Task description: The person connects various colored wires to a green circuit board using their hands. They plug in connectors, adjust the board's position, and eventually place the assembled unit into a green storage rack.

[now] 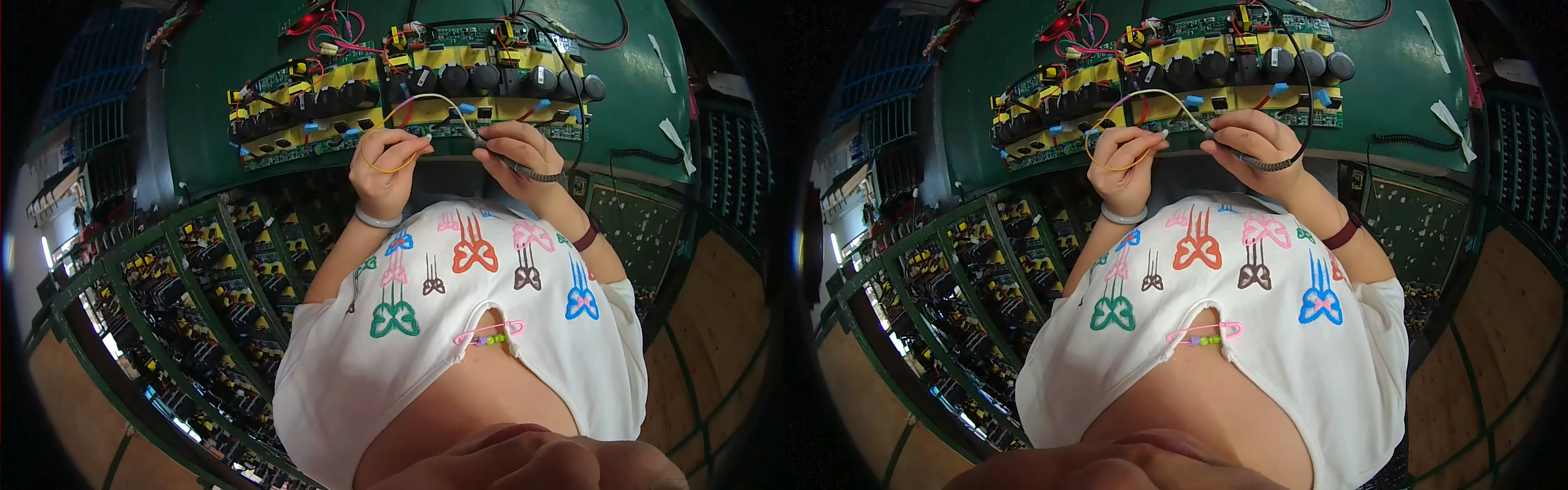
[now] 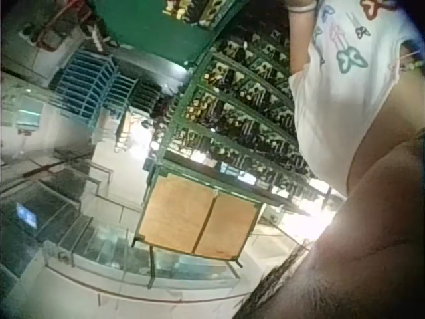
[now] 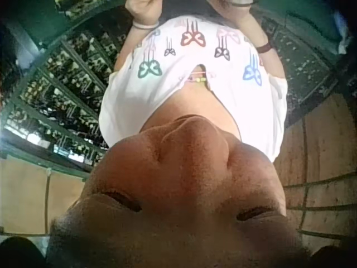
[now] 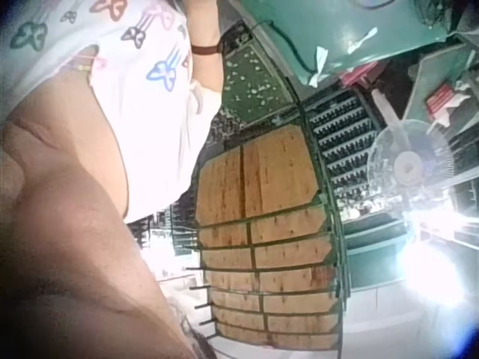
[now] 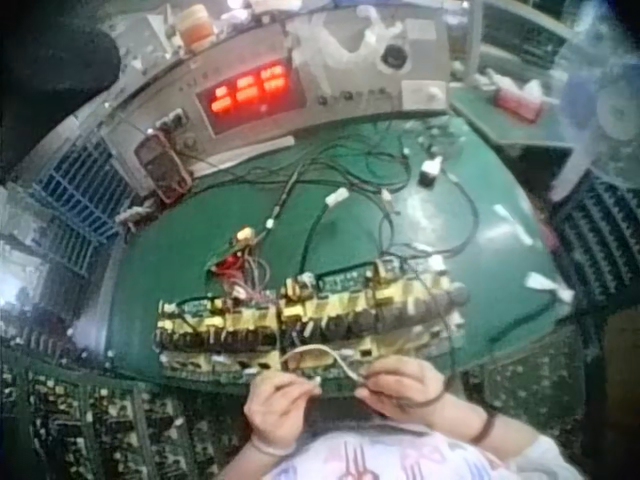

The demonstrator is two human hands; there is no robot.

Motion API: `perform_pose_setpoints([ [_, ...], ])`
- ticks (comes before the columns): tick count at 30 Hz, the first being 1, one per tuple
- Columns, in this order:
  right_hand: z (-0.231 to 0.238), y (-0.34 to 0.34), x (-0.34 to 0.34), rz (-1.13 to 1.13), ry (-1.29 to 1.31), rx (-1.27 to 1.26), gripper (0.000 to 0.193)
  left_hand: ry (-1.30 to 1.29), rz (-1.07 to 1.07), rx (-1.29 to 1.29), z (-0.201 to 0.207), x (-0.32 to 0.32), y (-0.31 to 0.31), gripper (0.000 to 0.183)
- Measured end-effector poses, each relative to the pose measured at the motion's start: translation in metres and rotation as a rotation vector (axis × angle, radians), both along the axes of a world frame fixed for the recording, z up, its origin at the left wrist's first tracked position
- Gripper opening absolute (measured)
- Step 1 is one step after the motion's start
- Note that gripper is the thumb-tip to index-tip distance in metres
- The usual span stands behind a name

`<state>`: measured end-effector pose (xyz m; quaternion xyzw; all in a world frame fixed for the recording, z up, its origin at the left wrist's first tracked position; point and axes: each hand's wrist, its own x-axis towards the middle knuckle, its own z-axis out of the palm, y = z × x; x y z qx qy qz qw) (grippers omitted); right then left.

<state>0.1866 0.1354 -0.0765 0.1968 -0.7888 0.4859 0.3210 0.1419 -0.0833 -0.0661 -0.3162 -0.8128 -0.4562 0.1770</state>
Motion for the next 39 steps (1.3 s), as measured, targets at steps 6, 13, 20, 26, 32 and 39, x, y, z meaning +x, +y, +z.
perform_pose_setpoints([
  [6,0.002,0.000,-0.001,0.005,-0.008,0.038,0.028,0.065,-0.002,-0.035,0.001,-0.002,0.002,0.026],
  [13,0.001,-0.003,-0.003,-0.013,0.022,0.085,0.028,0.040,-0.007,-0.064,0.004,-0.002,0.004,0.026],
  [20,-0.003,-0.002,-0.002,-0.015,0.015,0.126,0.028,-0.014,-0.014,-0.042,0.003,-0.003,0.006,0.027],
  [26,-0.004,-0.002,-0.002,-0.019,0.029,0.142,0.028,-0.011,-0.006,-0.081,0.005,-0.003,0.003,0.027],
  [32,-0.004,-0.004,-0.001,-0.035,0.031,0.137,0.028,0.017,-0.030,-0.075,0.011,-0.007,0.002,0.021],
  [39,0.000,-0.007,0.000,-0.035,0.010,0.133,0.028,0.012,-0.014,-0.039,0.011,-0.005,0.002,0.019],
])
